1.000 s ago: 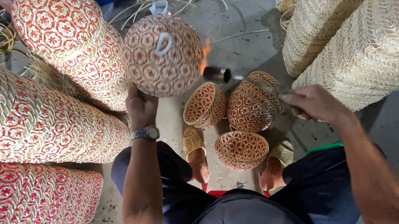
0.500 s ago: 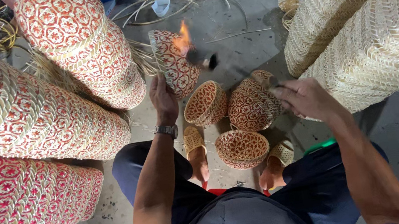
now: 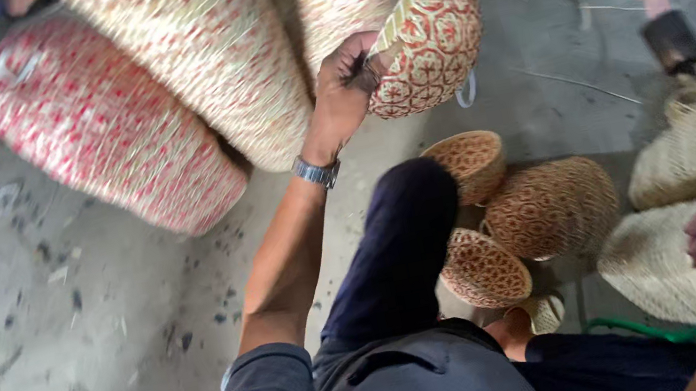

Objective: The person uses a handheld torch to singe off loose fibers from woven baskets, picking them up and rotating them by hand to reach all surfaces.

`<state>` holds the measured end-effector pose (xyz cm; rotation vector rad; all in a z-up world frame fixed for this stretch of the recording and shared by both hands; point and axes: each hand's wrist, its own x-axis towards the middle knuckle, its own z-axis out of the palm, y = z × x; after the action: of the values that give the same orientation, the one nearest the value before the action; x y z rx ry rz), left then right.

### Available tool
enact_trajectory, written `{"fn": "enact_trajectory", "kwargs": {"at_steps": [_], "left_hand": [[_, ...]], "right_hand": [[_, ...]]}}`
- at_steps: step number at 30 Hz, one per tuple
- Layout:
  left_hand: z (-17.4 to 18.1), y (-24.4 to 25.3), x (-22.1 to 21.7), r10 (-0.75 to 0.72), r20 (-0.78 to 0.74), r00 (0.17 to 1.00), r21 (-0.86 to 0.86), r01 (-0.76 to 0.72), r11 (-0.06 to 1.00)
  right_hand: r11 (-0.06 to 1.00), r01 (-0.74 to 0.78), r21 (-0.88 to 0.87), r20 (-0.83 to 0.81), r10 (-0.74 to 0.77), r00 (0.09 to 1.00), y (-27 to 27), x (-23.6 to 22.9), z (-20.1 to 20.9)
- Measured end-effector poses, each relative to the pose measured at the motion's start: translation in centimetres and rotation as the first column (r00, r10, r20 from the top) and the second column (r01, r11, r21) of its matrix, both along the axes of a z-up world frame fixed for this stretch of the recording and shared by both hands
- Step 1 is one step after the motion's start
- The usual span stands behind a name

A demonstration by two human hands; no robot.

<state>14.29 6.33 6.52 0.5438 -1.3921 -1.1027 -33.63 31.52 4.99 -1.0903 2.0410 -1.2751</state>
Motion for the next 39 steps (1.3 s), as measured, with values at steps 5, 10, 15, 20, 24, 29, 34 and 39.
{"fn": "enact_trajectory", "kwargs": {"at_steps": [5,10,15,20,24,29,34,39], "left_hand": [[-7.9,7.5,8.1,0.287,0.027,0.957,0.318,-0.281,0.906],[-24.8,13.3,15.2,0.496,-0.135,0.858,0.526,-0.362,0.769],[-35.8,17.1,20.2,0.696,-0.130,0.707,0.831,-0.305,0.465],[-37.8,19.2,17.5,0.068,0.821,0.567,0.516,-0.788,0.336],[-36.7,19.0,15.3,0.251,0.706,0.662,0.564,-0.740,0.367],[-34.7,14.9,15.1,0.480,0.677,0.558,0.310,-0.807,0.502],[-33.2,11.5,14.2,0.125,0.957,0.262,0.159,-0.833,0.530],[-33.1,12.6,11.4,-0.293,0.944,0.152,0.329,-0.393,0.859]], "right_hand": [[0.997,-0.057,0.049,0.066,0.054,0.996,-0.3,-2.8,-4.0],[0.989,-0.110,0.100,-0.005,0.111,0.994,0.2,-4.6,-7.5],[0.973,-0.098,0.207,-0.065,0.113,0.991,-0.1,-5.8,-9.0],[0.911,-0.109,0.397,-0.029,0.131,0.991,-1.0,-7.5,-8.5],[0.913,-0.112,0.391,0.014,0.116,0.993,-0.2,-8.6,-8.5],[0.913,-0.052,0.406,0.015,0.050,0.999,0.4,-8.7,-7.0],[0.935,-0.064,0.349,0.067,0.043,0.997,1.5,-7.7,-5.9],[0.939,-0.022,0.344,0.025,0.014,1.000,2.4,-7.9,-6.5]]}}
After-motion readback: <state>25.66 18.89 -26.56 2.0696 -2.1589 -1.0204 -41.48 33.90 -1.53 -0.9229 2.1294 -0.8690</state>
